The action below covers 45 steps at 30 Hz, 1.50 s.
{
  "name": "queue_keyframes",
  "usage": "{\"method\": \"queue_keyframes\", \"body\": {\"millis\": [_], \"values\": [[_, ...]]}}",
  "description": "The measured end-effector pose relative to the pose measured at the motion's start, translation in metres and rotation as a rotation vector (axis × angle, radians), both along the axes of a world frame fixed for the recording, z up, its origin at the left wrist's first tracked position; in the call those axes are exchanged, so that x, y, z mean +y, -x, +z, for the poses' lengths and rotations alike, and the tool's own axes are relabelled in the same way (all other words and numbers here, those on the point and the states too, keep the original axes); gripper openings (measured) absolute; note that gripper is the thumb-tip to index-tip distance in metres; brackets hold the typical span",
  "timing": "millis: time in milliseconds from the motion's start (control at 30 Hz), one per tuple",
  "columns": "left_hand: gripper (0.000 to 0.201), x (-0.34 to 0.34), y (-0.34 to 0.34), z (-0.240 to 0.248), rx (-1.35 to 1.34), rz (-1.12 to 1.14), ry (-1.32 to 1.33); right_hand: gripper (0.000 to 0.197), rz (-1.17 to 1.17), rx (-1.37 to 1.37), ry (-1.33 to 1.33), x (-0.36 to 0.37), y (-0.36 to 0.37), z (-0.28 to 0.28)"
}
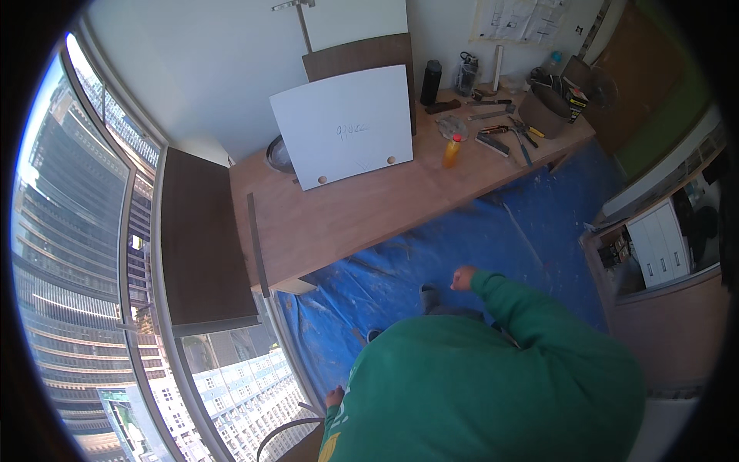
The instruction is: The person applies glue from a bottle to the edges of wooden boards. They handle multiple boards, applying glue to each edge before setting them aside.
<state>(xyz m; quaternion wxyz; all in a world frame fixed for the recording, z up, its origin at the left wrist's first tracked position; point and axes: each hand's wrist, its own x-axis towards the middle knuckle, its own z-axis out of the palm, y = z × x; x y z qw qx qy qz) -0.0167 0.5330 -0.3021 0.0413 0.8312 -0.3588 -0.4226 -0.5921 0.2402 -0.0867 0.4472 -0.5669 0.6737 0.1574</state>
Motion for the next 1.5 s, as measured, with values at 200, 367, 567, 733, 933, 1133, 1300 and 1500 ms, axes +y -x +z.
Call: {"method": "queue_keyframes", "body": {"millis": [200, 367, 567, 733, 933, 1133, 1300, 1500], "values": [[0.036, -0.055, 0.0, 0.03, 0.031, -0.101, 0.203, 0.036, 0.027, 0.054, 0.038, 0.034, 0.075, -0.061], [0.035, -0.114, 0.056, 0.085, 0.125, 0.095, 0.159, 0.042, 0.005, 0.079, -0.115, 0.017, 0.135, -0.086], [0.034, -0.175, 0.18, 0.148, 0.156, 0.058, 0.147, 0.051, -0.21, 0.008, -0.107, -0.008, 0.237, -0.132], [0.035, -0.196, 0.228, 0.178, 0.08, 0.037, 0.123, 0.052, -0.168, -0.015, -0.172, -0.04, 0.296, -0.137], [0.043, -0.22, 0.242, 0.19, 0.049, 0.124, 0.007, 0.026, 0.258, 0.103, -0.064, -0.032, 0.351, -0.208], [0.026, -0.214, 0.206, 0.148, -0.148, -0.473, 0.17, 0.038, 0.609, -0.08, 0.272, -0.034, 0.343, -0.236], [0.025, -0.274, 0.222, 0.157, 0.089, -0.101, 0.077, 0.035, -0.082, -0.089, -0.074, -0.067, 0.315, -0.198], [0.03, -0.368, 0.151, 0.119, 0.097, -0.049, 0.211, 0.038, -0.221, -0.054, -0.08, -0.112, 0.275, -0.152]]}}
